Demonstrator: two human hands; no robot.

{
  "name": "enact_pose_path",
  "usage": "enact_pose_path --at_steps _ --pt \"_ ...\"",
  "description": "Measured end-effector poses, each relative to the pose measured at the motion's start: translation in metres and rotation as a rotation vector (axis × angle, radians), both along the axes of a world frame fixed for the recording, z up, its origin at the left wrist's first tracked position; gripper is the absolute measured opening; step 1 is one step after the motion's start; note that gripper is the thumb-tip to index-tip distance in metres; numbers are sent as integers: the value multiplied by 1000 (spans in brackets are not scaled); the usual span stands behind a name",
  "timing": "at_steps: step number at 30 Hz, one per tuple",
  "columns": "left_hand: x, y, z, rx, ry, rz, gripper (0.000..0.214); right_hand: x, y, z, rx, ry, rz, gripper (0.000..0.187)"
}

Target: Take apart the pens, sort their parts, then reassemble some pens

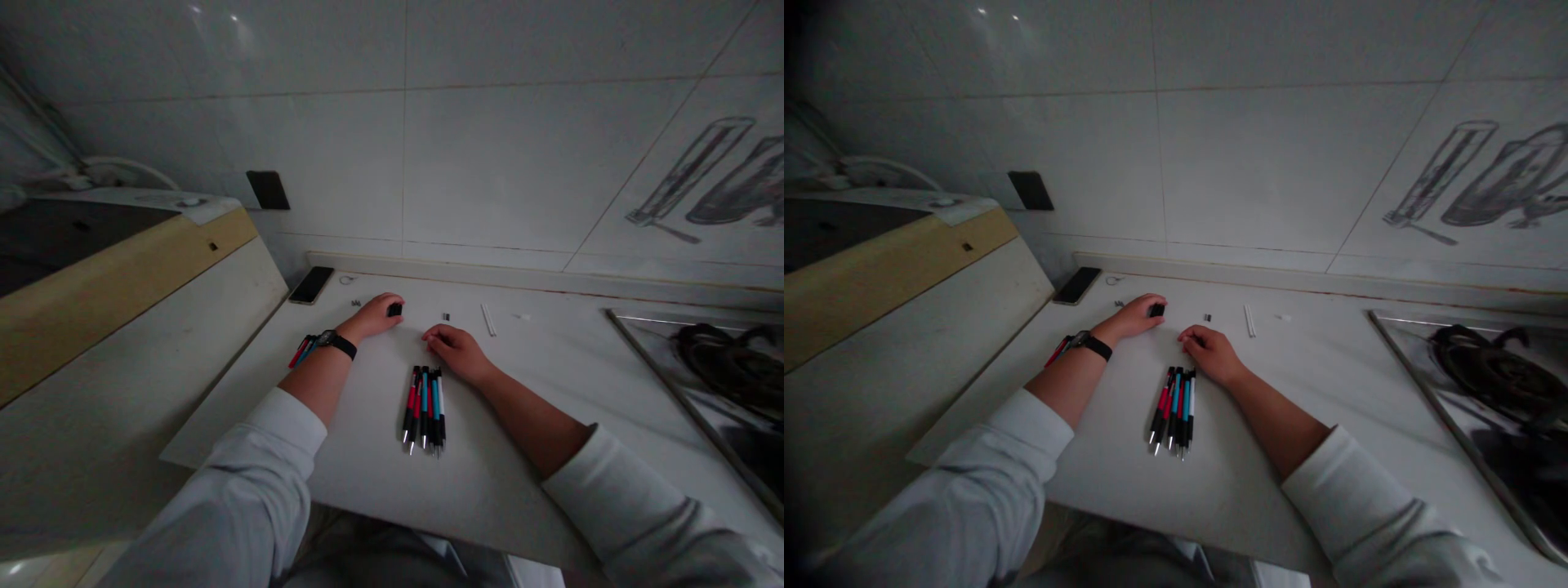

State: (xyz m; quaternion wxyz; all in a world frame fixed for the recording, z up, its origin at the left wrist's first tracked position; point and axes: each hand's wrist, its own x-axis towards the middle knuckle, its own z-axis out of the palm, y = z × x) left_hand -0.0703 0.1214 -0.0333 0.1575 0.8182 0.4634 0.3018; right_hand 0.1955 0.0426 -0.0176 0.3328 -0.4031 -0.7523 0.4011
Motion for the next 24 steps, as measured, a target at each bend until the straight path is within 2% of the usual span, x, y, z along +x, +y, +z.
enact_pose_path --at_steps 9,24 --pt "-3 -2 2 -86 -53 16 45 -2 -2 4 -37 18 -4 25" --pt "-6 -2 3 -90 -61 24 46 -3 -3 8 -55 15 -7 25"
